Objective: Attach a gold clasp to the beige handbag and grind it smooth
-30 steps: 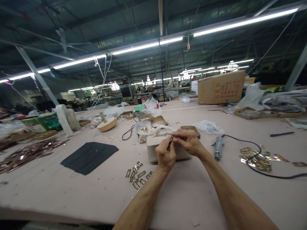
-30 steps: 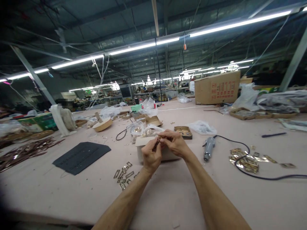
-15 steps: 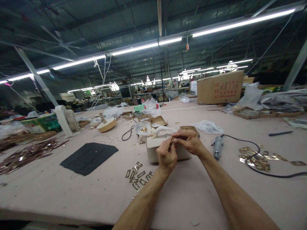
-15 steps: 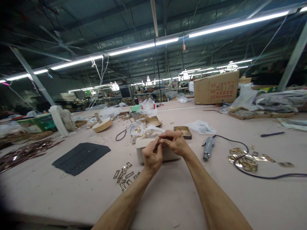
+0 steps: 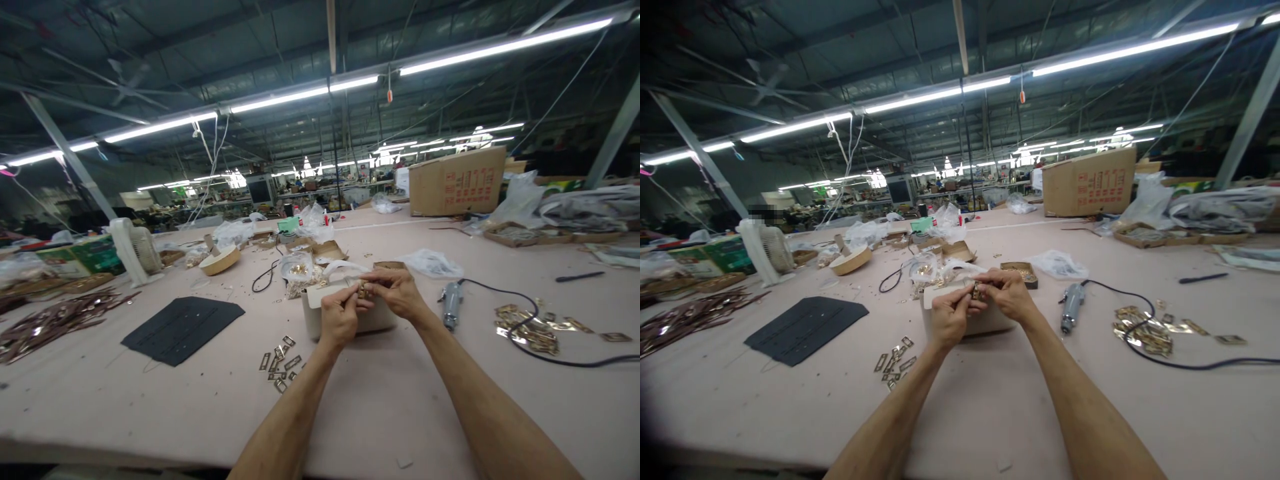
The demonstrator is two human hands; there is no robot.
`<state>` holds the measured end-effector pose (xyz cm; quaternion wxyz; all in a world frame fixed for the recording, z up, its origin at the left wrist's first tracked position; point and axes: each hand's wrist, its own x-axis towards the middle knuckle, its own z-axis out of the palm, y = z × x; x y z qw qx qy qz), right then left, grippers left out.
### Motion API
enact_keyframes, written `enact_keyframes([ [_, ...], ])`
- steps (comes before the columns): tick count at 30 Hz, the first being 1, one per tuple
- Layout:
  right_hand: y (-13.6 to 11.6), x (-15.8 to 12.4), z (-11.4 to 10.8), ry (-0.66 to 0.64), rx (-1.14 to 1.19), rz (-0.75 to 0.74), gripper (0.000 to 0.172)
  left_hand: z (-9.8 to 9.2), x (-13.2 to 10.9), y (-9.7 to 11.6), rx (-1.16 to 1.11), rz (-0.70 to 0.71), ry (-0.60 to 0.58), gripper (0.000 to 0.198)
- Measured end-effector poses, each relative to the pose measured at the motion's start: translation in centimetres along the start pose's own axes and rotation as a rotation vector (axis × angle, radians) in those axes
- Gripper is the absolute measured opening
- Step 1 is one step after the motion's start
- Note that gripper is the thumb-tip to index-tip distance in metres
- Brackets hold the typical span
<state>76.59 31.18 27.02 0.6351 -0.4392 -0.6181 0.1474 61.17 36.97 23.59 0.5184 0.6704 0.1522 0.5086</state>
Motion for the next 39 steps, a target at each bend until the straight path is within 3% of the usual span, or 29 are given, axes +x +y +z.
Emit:
enact_keyframes([
  [3,0.2,0.0,0.2,-0.011,-0.015,-0.003,0.023,-0.6,0.8,0.0,-0.138,-0.116,-0.016,0.038],
  [17,-0.1,-0.1,1.0,-0.031,-0.046,0.031,0.019,-2.1,1.5,0.5,-0.376,-0.375,-0.023,0.05],
  [39,0.2,-0.2,1.2,-0.038,-0.048,0.091,0.023,-1.2,1.3,0.3,-0.328,-0.337,0.076,0.045],
])
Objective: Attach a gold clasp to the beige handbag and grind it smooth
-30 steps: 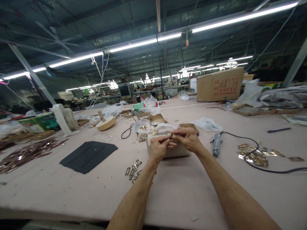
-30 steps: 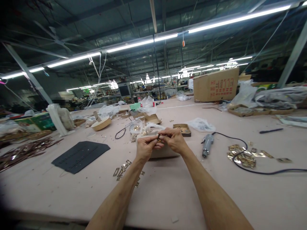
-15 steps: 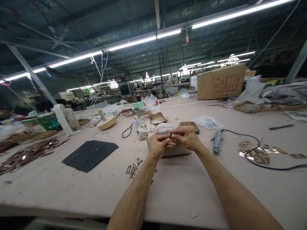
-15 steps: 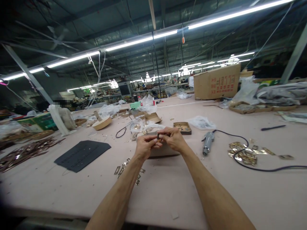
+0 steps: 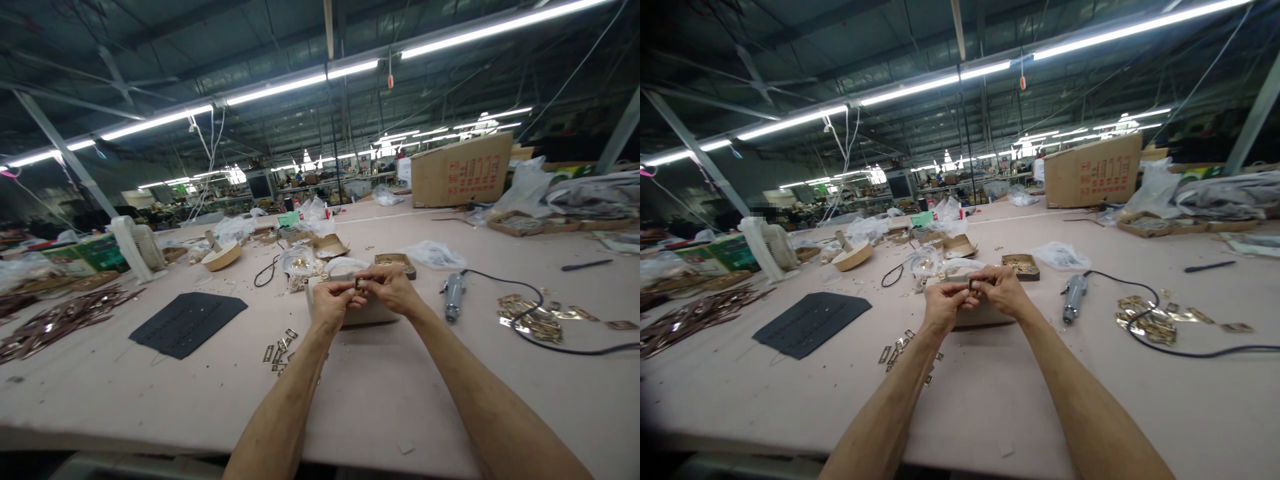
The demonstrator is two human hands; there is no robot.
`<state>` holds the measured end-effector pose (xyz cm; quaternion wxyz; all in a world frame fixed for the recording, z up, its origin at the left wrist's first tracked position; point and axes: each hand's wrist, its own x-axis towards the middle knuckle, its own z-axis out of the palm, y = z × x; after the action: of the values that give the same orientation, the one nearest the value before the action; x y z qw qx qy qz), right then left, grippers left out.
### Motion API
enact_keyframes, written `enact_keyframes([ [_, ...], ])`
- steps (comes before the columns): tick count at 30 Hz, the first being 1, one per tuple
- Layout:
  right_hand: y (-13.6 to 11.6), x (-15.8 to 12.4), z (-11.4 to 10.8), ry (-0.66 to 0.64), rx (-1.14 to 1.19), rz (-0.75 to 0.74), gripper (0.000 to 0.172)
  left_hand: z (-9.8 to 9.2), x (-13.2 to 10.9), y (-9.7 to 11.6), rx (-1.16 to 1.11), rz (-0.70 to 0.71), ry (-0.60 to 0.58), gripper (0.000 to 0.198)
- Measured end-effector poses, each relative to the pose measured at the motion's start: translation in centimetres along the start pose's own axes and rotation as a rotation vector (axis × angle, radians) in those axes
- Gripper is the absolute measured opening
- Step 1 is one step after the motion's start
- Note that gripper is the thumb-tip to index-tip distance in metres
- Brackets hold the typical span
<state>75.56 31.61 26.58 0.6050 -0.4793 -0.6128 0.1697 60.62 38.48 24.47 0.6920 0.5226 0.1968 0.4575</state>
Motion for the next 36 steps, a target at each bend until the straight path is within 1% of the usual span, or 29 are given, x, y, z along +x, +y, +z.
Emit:
enact_keyframes([
  [5,0.2,0.0,-0.1,-0.004,-0.006,-0.003,0.022,0.1,-0.1,0.3,0.032,0.008,-0.006,0.045],
  [9,0.6,0.0,-0.3,-0.004,-0.01,0.001,0.021,0.0,-0.2,0.4,0.126,0.03,-0.06,0.046],
  [13,1.0,0.0,-0.2,0.014,-0.005,0.005,0.02,0.2,-0.2,0.0,0.241,0.098,-0.108,0.039],
  [17,1.0,-0.1,0.2,0.025,0.025,0.021,0.02,0.2,-0.1,-0.5,0.228,0.142,-0.061,0.035],
  [21,0.3,-0.1,0.8,0.019,-0.003,0.023,0.025,0.1,0.1,-0.6,0.143,0.134,0.018,0.036],
  [23,0.0,0.0,0.5,0.07,-0.045,0.004,0.028,0.0,0.1,-0.5,0.102,0.106,0.049,0.038],
  [24,-0.1,0.1,0.1,0.128,-0.074,-0.004,0.029,0.0,0.1,-0.5,0.083,0.092,0.057,0.039],
  [26,-0.2,0.3,-1.6,0.306,-0.191,-0.012,0.033,-0.1,0.1,-0.4,0.047,0.069,0.059,0.04],
  [28,0.2,0.3,-4.3,0.518,-0.436,0.016,0.034,0.0,0.1,-0.3,0.023,0.059,0.057,0.04],
  [29,0.5,0.1,-6.0,0.618,-0.593,0.062,0.035,0.0,0.1,-0.2,0.017,0.057,0.058,0.04],
  [30,0.9,-0.3,-7.9,0.701,-0.756,0.14,0.036,0.0,0.1,-0.2,0.014,0.058,0.061,0.039],
  [31,1.3,-0.7,-9.7,0.762,-0.907,0.25,0.039,0.0,0.1,-0.1,0.014,0.059,0.063,0.038],
  [32,1.9,-1.3,-11.5,0.794,-1.03,0.391,0.046,-0.1,0.2,-0.1,0.011,0.058,0.065,0.038],
  [33,2.6,-1.9,-13.1,0.795,-1.116,0.547,0.054,-0.1,0.2,-0.1,0.009,0.06,0.068,0.037],
  [35,4.2,-3.2,-15.4,0.707,-1.173,0.835,0.07,-0.2,0.3,-0.1,0.006,0.061,0.072,0.037],
  [36,5.2,-3.8,-16.0,0.635,-1.154,0.939,0.073,-0.3,0.4,-0.1,0.008,0.063,0.075,0.038],
])
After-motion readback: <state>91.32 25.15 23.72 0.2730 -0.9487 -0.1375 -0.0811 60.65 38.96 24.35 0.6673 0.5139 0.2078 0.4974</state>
